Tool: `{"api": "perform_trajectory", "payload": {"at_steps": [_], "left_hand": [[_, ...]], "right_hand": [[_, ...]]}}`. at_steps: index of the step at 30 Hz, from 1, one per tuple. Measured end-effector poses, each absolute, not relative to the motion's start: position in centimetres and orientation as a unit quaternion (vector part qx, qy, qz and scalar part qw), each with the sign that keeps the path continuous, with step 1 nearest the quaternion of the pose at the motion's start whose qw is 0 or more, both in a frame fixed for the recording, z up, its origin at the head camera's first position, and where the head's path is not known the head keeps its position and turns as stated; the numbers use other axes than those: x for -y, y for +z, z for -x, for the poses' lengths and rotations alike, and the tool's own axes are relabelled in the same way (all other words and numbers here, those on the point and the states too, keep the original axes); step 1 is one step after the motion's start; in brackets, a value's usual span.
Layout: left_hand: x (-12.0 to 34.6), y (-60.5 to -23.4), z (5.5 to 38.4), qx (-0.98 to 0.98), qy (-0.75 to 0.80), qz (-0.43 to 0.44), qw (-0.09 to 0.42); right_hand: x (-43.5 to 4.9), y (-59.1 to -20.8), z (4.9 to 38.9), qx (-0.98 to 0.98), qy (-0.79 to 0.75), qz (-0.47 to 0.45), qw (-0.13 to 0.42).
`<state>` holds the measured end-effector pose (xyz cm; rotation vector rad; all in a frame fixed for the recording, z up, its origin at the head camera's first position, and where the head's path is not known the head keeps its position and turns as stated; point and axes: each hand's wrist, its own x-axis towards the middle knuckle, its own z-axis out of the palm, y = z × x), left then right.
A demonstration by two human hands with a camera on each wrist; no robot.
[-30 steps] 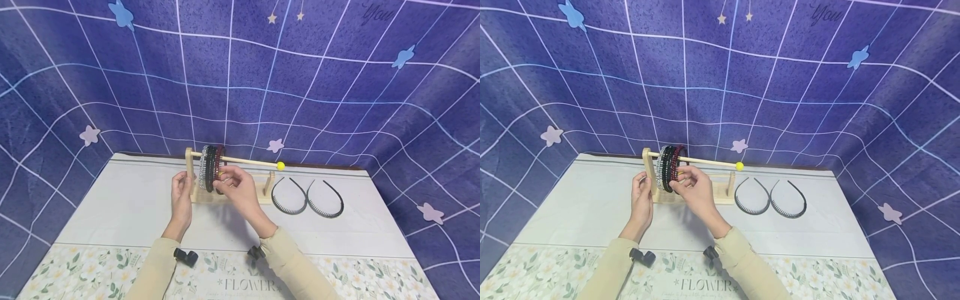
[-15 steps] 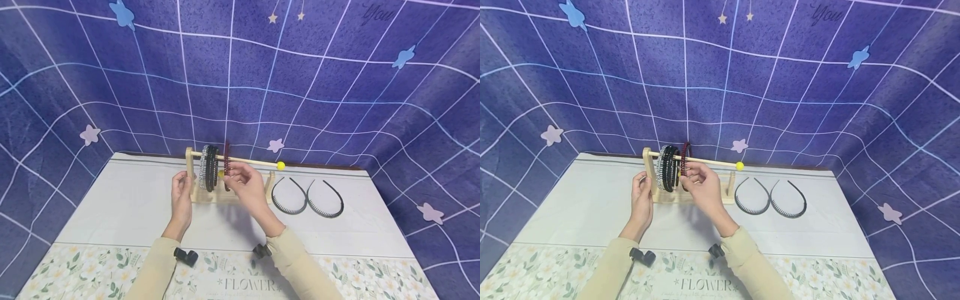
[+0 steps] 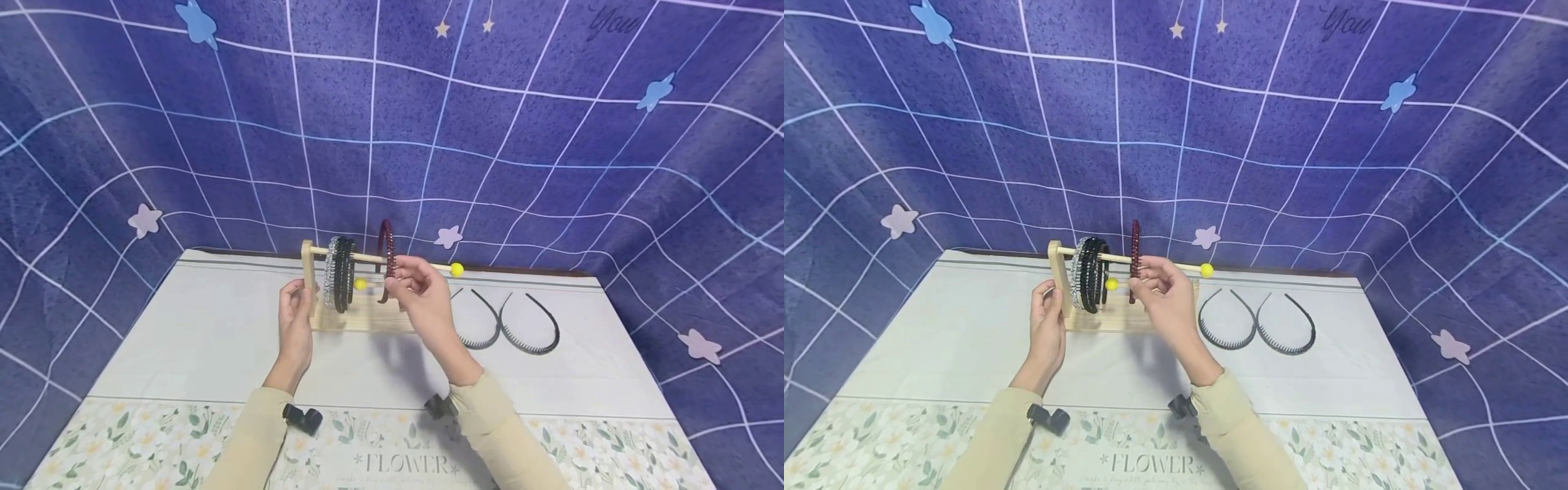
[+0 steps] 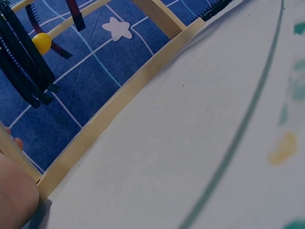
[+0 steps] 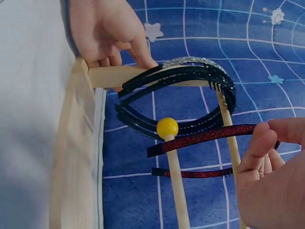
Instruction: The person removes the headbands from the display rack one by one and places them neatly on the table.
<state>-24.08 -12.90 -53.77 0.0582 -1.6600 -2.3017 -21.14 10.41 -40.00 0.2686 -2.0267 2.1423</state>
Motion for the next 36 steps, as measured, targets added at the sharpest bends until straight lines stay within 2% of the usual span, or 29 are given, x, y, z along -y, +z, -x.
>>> {"api": "perform_trajectory", "payload": {"at_steps": [28, 36], "left_hand": [[13.1, -53.8, 24.0, 0.610, -0.781, -0.026, 0.131], [12.9, -53.9, 24.0, 0.598, -0.788, -0.024, 0.144]], "right_hand": [[-14.2, -37.8, 19.6, 0.650, 0.740, -0.115, 0.127], [-15.7, -37.5, 19.3, 0.661, 0.729, -0.099, 0.146]]}}
